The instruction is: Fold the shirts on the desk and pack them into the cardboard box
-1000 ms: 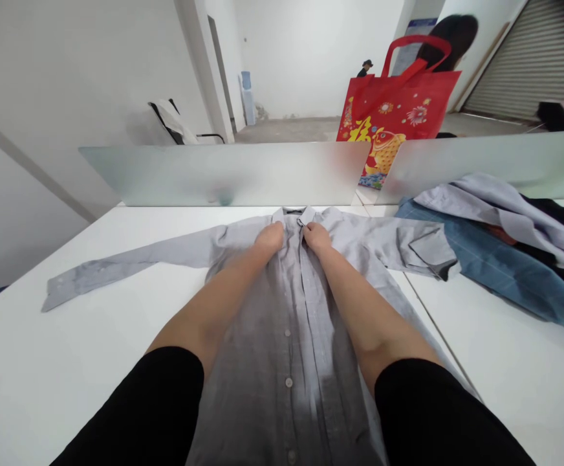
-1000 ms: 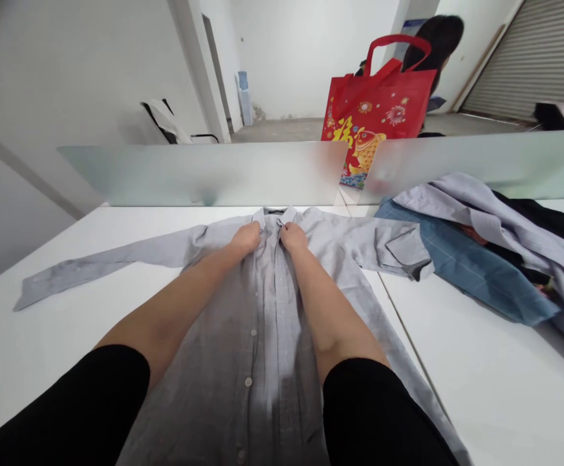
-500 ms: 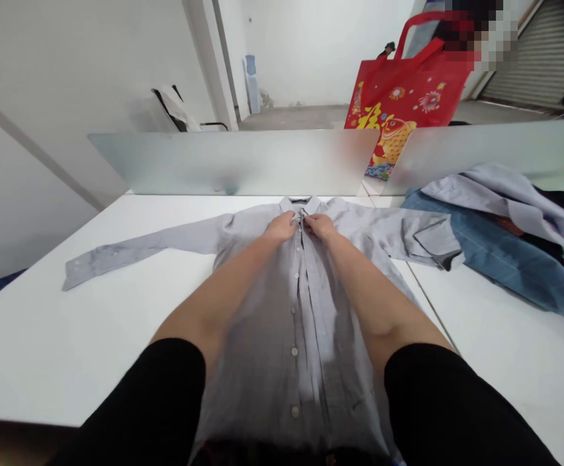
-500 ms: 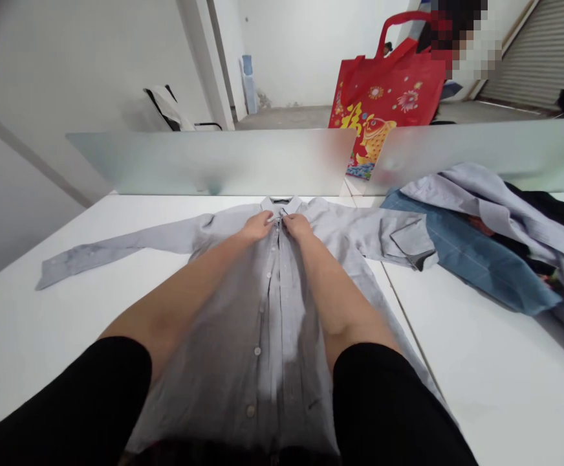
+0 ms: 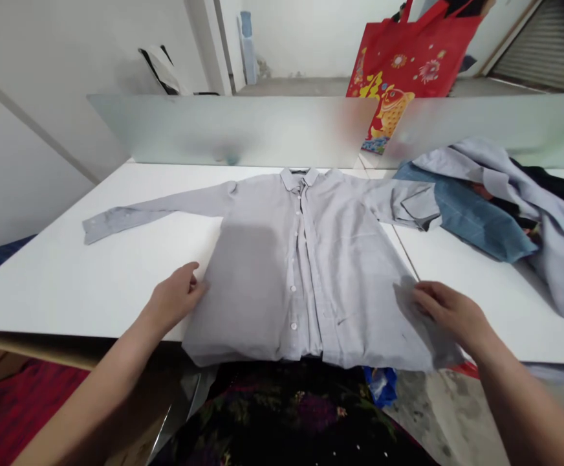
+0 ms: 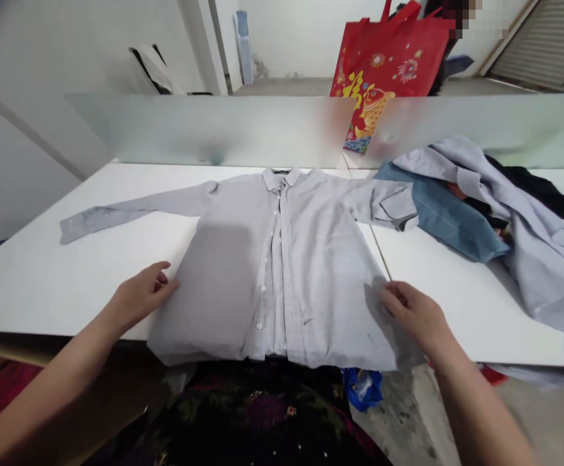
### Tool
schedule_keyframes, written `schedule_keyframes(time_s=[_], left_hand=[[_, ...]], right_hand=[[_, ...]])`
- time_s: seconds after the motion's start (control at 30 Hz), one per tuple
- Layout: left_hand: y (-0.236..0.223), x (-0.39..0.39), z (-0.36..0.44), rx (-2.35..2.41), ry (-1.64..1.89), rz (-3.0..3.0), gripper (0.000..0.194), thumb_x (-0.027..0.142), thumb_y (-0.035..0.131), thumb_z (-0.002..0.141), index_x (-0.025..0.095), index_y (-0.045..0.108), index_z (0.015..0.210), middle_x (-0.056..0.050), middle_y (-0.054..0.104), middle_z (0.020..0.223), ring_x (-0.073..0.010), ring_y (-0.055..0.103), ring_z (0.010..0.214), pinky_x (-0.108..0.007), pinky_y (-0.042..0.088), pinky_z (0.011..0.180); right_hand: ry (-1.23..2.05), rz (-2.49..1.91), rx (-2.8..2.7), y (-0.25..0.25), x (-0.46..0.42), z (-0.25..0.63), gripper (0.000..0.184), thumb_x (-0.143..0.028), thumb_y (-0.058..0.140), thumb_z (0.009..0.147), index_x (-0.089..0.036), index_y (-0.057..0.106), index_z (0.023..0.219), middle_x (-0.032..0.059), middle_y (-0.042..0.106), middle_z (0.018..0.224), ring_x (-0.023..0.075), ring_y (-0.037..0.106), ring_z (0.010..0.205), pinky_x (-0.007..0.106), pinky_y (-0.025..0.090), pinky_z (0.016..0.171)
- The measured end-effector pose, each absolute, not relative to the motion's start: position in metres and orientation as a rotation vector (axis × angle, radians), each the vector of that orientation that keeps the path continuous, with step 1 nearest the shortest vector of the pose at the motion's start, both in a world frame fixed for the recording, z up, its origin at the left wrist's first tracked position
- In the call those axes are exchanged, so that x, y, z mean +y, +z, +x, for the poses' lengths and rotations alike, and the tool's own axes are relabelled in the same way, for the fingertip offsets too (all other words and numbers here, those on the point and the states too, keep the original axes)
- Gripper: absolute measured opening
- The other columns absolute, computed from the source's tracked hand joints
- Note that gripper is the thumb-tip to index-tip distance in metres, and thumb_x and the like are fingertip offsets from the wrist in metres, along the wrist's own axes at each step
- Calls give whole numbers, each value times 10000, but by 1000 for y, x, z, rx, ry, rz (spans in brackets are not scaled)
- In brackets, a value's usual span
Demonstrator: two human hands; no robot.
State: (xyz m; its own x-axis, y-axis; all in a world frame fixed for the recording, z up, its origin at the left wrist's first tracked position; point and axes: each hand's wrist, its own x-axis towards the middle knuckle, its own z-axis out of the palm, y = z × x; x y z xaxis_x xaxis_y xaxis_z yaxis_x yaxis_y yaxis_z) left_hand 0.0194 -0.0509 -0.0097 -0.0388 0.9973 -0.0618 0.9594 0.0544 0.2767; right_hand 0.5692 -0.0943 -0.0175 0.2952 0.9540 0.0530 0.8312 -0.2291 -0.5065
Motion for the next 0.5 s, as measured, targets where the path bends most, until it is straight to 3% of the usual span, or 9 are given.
schedule_keyframes(time_s=[0.17,0.23,0.37,0.5], left_hand=[[-17,-112,52,2065,392,1965,516,453,410,891,197,470,1335,-99,640,1227,-283,629,1081,-379,473,926],[-20,-124,58,2073,441,1892,513,426,416,894,228,427,1367,-83,648,1198,-280,643,1038,-388,479,911],[-26,-134,48,2160,565,1713,470,381,397,897,245,419,1346,-66,656,1045,-270,648,957,-392,501,862],[-26,-146,40,2224,618,1878,412,328,382,906,219,463,1294,-116,605,1116,-290,606,1027,-430,480,914]], right_hand=[[-23,-2312,-1457,-28,-166,548,535,-606,480,811,-195,623,1123,121,655,1008,260,638,784,403,496,714],[-68,-2376,-1397,-31,-175,545,506,-560,460,824,-203,597,1155,126,656,990,285,636,810,413,487,710],[159,-2421,-1288,-39,-185,565,363,-434,470,816,-269,574,1123,80,682,837,300,648,795,407,468,685],[-38,-2448,-1274,-32,-193,567,300,-448,459,839,-287,592,1054,156,673,983,330,644,823,453,462,682]])
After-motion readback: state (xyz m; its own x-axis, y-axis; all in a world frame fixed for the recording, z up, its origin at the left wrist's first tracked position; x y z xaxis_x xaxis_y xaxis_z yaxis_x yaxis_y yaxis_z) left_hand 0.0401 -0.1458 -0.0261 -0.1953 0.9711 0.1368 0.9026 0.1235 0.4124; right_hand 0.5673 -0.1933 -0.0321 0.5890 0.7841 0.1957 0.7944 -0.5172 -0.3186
